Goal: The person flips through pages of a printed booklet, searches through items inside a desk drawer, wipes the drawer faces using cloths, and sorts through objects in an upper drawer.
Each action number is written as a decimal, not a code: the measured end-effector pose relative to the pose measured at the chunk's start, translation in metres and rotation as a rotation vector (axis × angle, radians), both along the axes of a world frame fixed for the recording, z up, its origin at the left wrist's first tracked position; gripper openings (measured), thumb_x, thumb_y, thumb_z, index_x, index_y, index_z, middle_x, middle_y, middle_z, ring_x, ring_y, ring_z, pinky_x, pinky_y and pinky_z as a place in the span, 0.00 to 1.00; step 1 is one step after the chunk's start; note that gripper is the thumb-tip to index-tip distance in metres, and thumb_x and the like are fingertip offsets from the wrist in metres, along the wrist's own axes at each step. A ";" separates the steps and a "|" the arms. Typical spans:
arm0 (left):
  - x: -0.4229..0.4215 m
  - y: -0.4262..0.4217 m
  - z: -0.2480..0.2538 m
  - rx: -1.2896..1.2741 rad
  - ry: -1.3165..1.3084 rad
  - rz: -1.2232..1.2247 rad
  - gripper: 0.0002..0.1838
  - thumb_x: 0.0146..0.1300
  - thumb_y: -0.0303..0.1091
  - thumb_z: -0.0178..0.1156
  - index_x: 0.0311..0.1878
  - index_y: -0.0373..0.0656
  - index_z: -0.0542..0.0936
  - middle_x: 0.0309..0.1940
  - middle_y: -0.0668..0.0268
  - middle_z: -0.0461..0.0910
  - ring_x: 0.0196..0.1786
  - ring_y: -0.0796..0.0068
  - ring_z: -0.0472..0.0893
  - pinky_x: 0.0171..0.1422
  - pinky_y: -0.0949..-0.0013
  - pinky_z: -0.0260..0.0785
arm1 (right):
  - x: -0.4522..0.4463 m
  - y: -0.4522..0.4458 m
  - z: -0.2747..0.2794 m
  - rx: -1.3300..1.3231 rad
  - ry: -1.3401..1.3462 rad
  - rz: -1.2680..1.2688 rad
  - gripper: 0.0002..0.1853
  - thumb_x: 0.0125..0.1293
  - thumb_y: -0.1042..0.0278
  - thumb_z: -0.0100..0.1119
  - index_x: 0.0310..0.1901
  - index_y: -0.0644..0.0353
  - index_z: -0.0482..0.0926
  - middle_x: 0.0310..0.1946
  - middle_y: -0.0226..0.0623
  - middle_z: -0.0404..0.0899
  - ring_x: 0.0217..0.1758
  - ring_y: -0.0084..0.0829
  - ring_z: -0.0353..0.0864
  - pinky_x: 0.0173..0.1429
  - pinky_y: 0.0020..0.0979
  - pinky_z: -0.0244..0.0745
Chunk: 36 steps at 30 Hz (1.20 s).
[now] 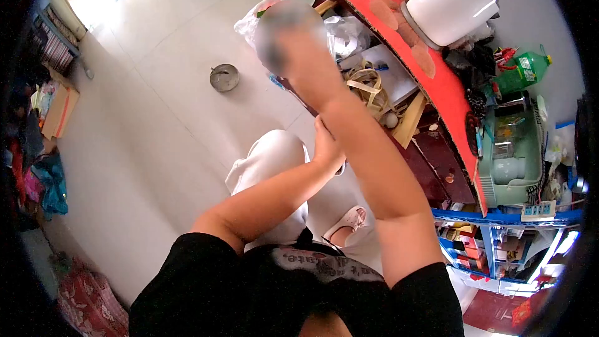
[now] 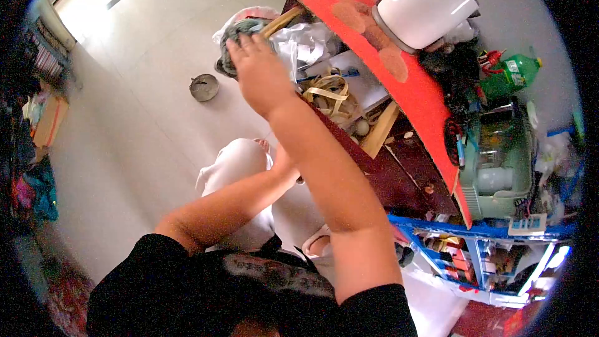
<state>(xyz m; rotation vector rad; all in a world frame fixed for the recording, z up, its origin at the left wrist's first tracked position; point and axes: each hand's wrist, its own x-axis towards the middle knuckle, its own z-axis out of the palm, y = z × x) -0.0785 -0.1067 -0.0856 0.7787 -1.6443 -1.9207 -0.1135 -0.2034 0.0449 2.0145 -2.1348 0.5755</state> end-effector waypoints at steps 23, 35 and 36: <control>0.015 -0.006 0.027 0.577 0.078 0.030 0.32 0.53 0.23 0.51 0.60 0.50 0.50 0.43 0.59 0.68 0.38 0.70 0.74 0.38 0.70 0.71 | -0.069 0.234 -0.015 -0.306 -0.516 -0.970 0.15 0.55 0.71 0.48 0.45 0.65 0.70 0.38 0.49 0.76 0.41 0.45 0.75 0.46 0.33 0.67; 0.008 -0.006 0.012 0.473 0.068 0.090 0.28 0.51 0.20 0.49 0.56 0.44 0.53 0.43 0.59 0.68 0.37 0.70 0.75 0.37 0.72 0.72 | -0.107 0.227 -0.024 -0.010 -0.251 -1.000 0.13 0.53 0.65 0.52 0.34 0.69 0.71 0.31 0.57 0.73 0.38 0.56 0.70 0.42 0.42 0.67; 0.008 -0.006 0.013 0.460 0.075 0.088 0.28 0.51 0.20 0.49 0.55 0.43 0.53 0.43 0.59 0.68 0.37 0.70 0.75 0.37 0.72 0.72 | -0.095 0.234 -0.019 -0.013 -0.253 -1.001 0.13 0.53 0.65 0.52 0.34 0.69 0.71 0.31 0.57 0.73 0.38 0.56 0.70 0.42 0.42 0.67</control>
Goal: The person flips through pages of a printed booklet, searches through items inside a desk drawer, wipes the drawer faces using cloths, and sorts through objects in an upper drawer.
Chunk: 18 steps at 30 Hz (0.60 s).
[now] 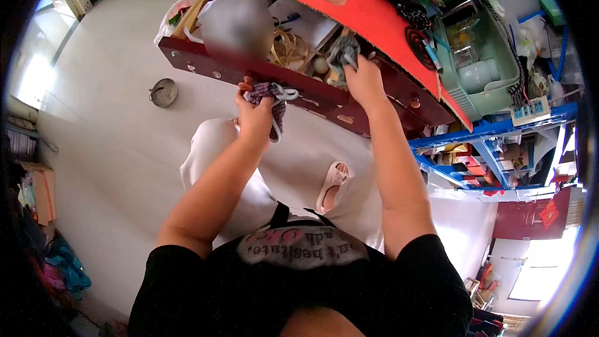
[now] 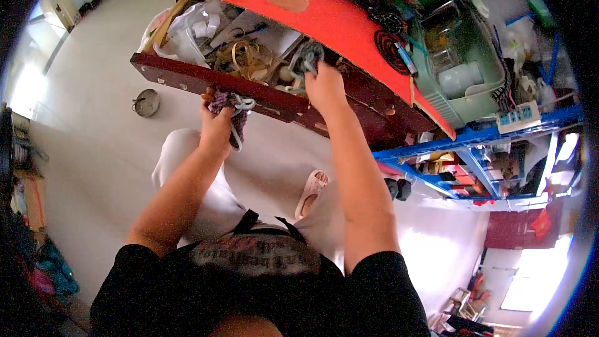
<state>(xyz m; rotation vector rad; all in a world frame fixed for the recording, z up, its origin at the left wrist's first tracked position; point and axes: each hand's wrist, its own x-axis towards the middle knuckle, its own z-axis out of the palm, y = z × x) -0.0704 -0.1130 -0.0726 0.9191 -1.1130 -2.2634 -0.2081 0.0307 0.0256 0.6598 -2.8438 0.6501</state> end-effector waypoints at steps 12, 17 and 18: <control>0.028 -0.008 0.026 -0.174 -0.031 -0.226 0.22 0.49 0.25 0.54 0.50 0.40 0.62 0.38 0.60 0.71 0.40 0.75 0.71 0.45 0.73 0.65 | 0.077 -0.002 0.000 -0.075 0.242 0.414 0.27 0.44 0.73 0.58 0.51 0.56 0.68 0.47 0.50 0.66 0.51 0.49 0.64 0.57 0.41 0.60; 0.065 -0.077 0.113 -0.231 0.297 0.045 0.22 0.50 0.18 0.49 0.50 0.41 0.60 0.40 0.61 0.70 0.39 0.74 0.73 0.37 0.74 0.69 | 0.069 -0.015 -0.006 -0.098 0.241 0.394 0.26 0.42 0.71 0.59 0.47 0.58 0.69 0.43 0.49 0.67 0.47 0.49 0.66 0.52 0.41 0.64; 0.060 -0.101 0.123 -0.321 0.331 0.165 0.21 0.50 0.20 0.50 0.50 0.38 0.60 0.40 0.61 0.69 0.38 0.74 0.73 0.37 0.74 0.69 | 0.066 -0.015 -0.009 -0.109 0.240 0.403 0.26 0.42 0.71 0.59 0.47 0.58 0.69 0.43 0.49 0.67 0.47 0.49 0.66 0.52 0.41 0.64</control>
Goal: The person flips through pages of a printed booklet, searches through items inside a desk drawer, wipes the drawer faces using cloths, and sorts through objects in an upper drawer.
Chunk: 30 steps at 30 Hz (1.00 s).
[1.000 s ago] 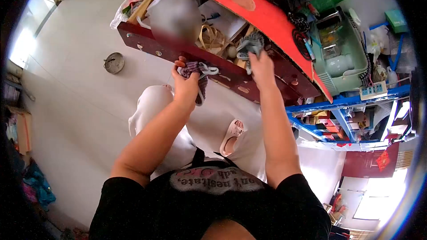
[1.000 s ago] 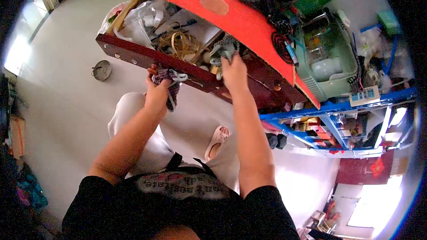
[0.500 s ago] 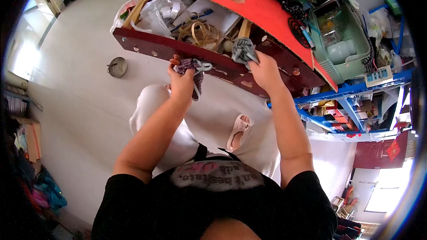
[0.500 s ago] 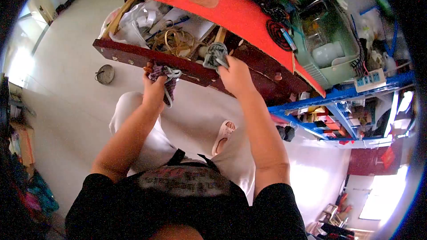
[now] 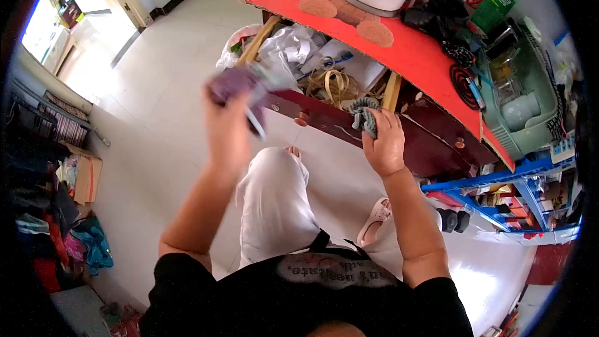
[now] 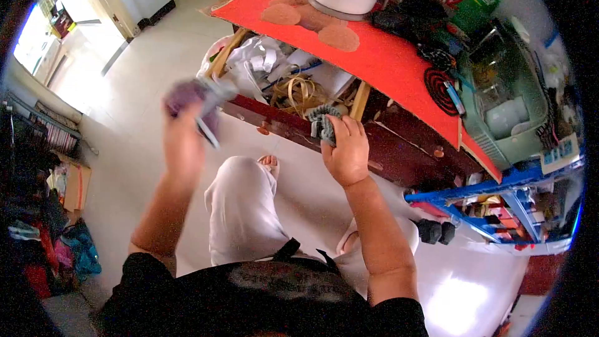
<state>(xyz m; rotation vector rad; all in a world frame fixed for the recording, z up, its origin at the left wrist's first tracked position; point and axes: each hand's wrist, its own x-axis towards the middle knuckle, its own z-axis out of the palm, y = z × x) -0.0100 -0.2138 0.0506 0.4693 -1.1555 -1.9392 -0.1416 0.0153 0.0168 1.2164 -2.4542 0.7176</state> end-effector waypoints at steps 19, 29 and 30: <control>-0.155 -0.157 -0.034 -1.370 -1.112 -0.218 0.18 0.55 0.33 0.49 0.50 0.45 0.70 0.40 0.50 0.75 0.42 0.54 0.75 0.48 0.61 0.65 | -0.001 -0.006 -0.008 -0.092 0.029 -0.075 0.22 0.42 0.69 0.57 0.44 0.61 0.71 0.39 0.50 0.69 0.43 0.51 0.68 0.49 0.43 0.66; -0.026 -0.193 -0.137 0.181 -0.428 0.015 0.16 0.52 0.25 0.46 0.46 0.39 0.70 0.37 0.60 0.73 0.34 0.68 0.76 0.34 0.65 0.70 | -0.005 -0.006 -0.013 -0.094 0.128 -0.019 0.20 0.45 0.69 0.55 0.44 0.64 0.70 0.39 0.52 0.70 0.42 0.51 0.69 0.48 0.43 0.66; -0.019 -0.182 -0.140 0.450 -0.401 0.026 0.16 0.52 0.24 0.44 0.47 0.40 0.69 0.36 0.60 0.72 0.34 0.69 0.75 0.32 0.65 0.71 | -0.004 -0.006 -0.014 -0.102 0.145 -0.021 0.20 0.46 0.69 0.55 0.43 0.64 0.70 0.38 0.52 0.70 0.42 0.51 0.69 0.48 0.42 0.66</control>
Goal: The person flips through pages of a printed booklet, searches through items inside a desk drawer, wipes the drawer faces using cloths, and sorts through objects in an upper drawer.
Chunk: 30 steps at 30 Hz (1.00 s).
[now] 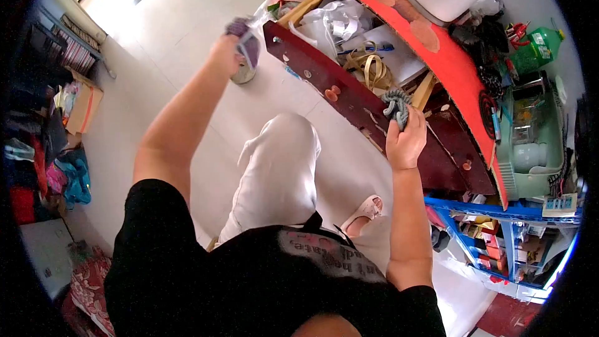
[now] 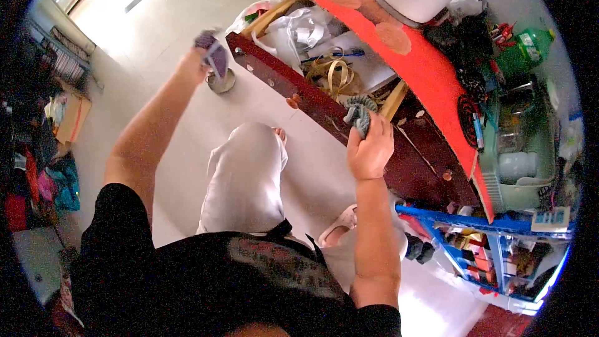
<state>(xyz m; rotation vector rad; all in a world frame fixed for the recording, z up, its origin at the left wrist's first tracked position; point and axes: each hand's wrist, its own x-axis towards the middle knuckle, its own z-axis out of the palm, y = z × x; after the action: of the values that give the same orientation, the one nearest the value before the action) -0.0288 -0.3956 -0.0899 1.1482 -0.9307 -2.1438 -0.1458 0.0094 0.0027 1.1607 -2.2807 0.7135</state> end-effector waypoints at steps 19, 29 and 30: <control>-0.052 0.219 0.023 0.317 -0.030 0.102 0.11 0.57 0.25 0.39 0.38 0.46 0.71 0.39 0.64 0.72 0.32 0.70 0.74 0.24 0.73 0.70 | 0.001 -0.001 0.000 0.034 0.001 -0.067 0.19 0.47 0.67 0.55 0.42 0.64 0.70 0.39 0.49 0.71 0.43 0.49 0.69 0.48 0.42 0.66; -0.051 0.309 -0.014 0.607 0.344 -0.262 0.17 0.51 0.18 0.41 0.46 0.39 0.66 0.44 0.58 0.69 0.44 0.60 0.72 0.43 0.53 0.74 | 0.001 0.000 0.001 -0.019 -0.017 -0.024 0.17 0.49 0.68 0.53 0.42 0.65 0.69 0.36 0.48 0.71 0.40 0.49 0.69 0.45 0.40 0.66; -0.051 0.312 -0.018 0.610 0.344 -0.266 0.17 0.51 0.18 0.41 0.46 0.39 0.66 0.44 0.58 0.69 0.44 0.60 0.72 0.43 0.53 0.74 | 0.001 -0.001 0.002 -0.016 -0.012 -0.014 0.17 0.49 0.69 0.53 0.42 0.65 0.69 0.36 0.48 0.71 0.40 0.49 0.69 0.45 0.40 0.66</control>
<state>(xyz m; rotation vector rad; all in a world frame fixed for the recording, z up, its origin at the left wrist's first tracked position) -0.0794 -0.0840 -0.1074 0.8899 -0.2849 -2.8406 -0.1448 0.0089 0.0049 1.1347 -2.2869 0.7338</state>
